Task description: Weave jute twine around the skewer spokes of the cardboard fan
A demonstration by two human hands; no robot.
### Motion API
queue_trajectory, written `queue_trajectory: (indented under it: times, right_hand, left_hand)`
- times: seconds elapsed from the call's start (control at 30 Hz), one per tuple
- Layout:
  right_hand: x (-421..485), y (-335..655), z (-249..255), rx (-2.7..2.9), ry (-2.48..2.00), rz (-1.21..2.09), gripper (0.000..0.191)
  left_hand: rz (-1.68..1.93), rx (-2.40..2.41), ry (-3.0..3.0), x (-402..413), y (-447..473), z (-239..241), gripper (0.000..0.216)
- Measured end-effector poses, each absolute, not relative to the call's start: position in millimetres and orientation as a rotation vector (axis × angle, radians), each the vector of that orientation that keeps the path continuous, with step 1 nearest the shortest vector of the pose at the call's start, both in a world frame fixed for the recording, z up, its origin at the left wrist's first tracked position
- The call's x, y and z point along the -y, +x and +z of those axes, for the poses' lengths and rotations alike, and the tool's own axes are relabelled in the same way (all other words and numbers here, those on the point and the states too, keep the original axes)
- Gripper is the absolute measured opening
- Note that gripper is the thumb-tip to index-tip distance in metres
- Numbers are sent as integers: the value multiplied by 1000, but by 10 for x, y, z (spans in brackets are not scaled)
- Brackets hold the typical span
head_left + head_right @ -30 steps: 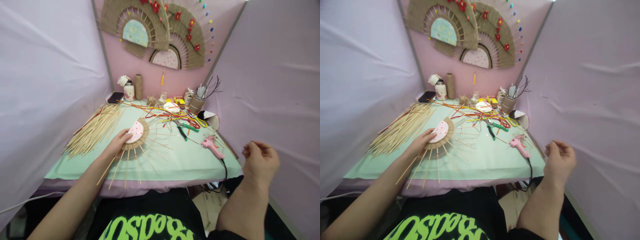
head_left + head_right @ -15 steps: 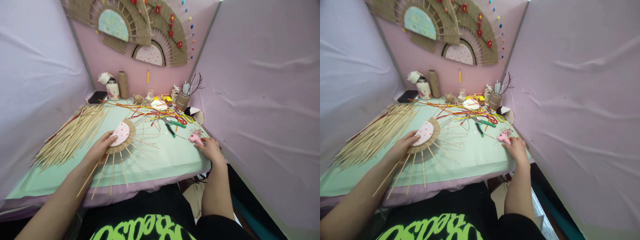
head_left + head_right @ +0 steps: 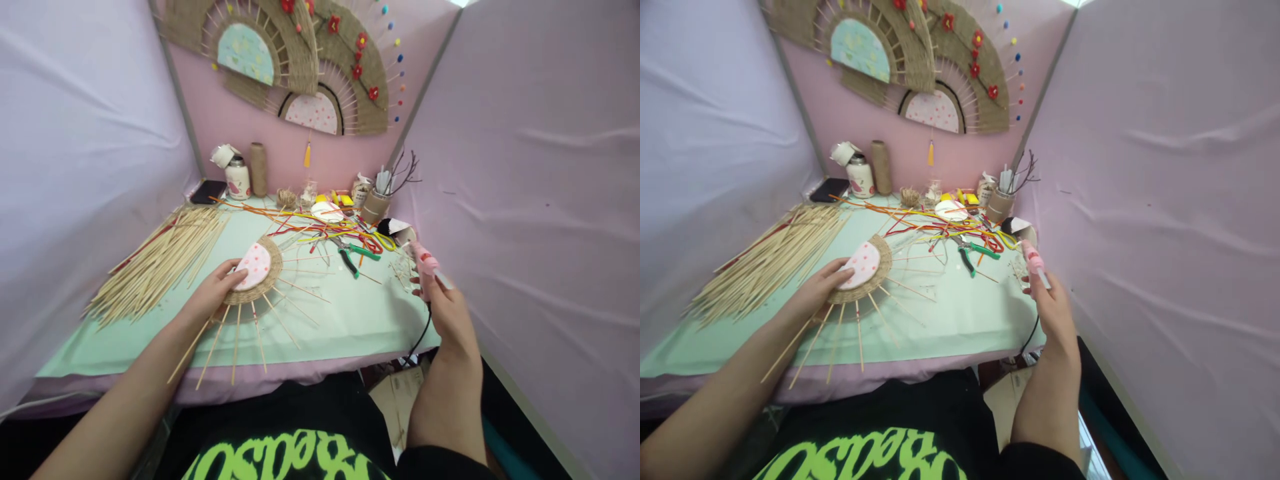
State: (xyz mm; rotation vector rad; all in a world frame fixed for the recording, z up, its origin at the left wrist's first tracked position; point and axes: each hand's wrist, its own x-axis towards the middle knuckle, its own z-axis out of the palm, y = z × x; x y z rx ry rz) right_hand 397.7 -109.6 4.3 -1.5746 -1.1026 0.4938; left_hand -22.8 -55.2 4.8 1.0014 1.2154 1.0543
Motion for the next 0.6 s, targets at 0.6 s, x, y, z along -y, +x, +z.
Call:
queue_trajectory:
  times: [0.6]
  right_hand:
    - [1109,3171,155,1191,-1061,1118,35]
  left_hand:
    - [1078,-1143,1085,572,-198,-21,48]
